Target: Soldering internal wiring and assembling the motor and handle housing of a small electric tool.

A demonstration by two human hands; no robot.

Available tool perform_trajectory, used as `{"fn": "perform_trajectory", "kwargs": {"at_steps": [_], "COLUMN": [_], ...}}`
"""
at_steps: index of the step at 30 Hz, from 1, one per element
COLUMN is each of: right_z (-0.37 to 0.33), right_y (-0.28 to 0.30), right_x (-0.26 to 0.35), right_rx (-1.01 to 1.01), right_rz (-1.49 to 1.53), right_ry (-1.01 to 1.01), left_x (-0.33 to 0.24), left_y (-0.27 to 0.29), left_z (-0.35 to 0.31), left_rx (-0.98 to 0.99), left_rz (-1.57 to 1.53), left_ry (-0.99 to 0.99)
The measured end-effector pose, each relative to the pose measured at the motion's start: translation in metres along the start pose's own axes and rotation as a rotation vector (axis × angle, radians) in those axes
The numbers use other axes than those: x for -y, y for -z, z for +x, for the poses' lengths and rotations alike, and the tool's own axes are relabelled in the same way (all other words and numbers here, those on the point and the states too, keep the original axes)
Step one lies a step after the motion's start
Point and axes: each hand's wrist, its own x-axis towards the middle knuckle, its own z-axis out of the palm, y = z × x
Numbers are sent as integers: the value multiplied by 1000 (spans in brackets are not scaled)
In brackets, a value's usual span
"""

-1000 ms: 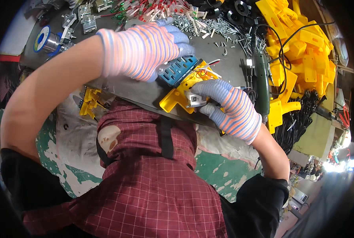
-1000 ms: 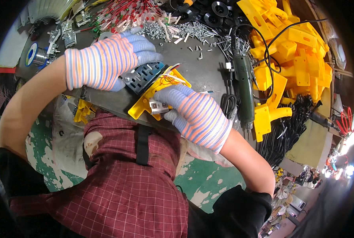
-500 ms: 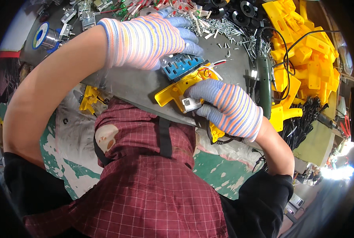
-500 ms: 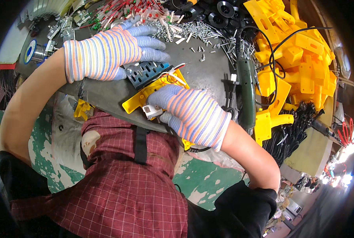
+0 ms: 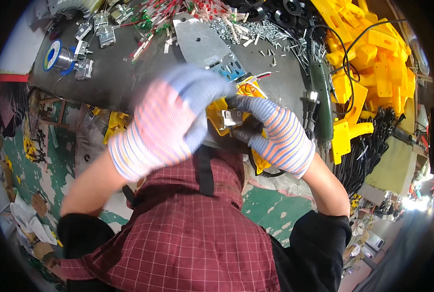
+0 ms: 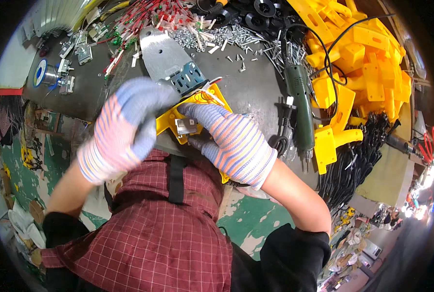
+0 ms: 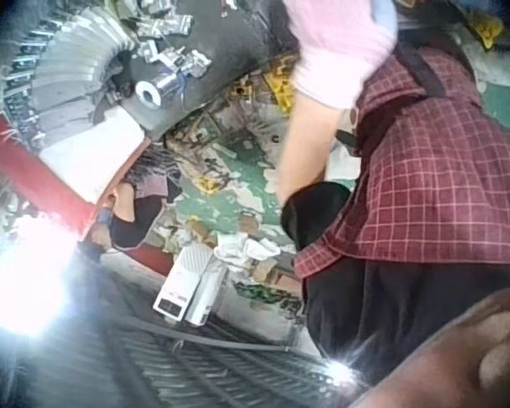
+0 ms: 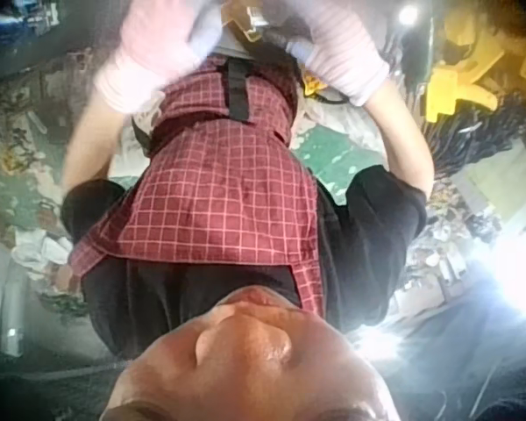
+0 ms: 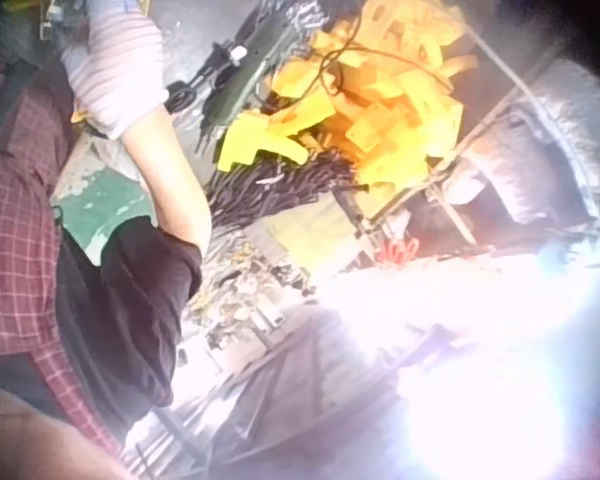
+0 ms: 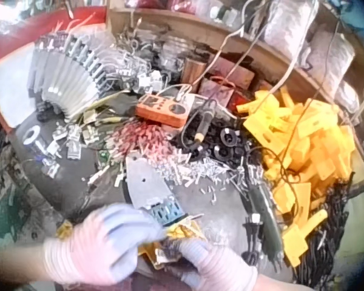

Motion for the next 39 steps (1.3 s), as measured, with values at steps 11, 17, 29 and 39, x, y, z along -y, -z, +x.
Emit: {"fn": "perform_trajectory", "kwargs": {"at_steps": [11,17,29,39], "right_z": [-23,-44,-48,-31], "right_y": [-1,-7,-87,-83], "right_x": [8,8,9,4], "right_rx": [-133,-302,-794,-830], "right_rz": [34,49,-188,-214], "right_ry": [196,226,-150,-115], "left_x": [-15,-17,-16,-17], "left_y": [-40,-42,-53,-55], "left_z": [-29,-25,-24,-27], "left_rx": [-122,-114,-209,-202], "left_rz": [-62,16,10,-18], "left_ry": [155,141,149,213]}}
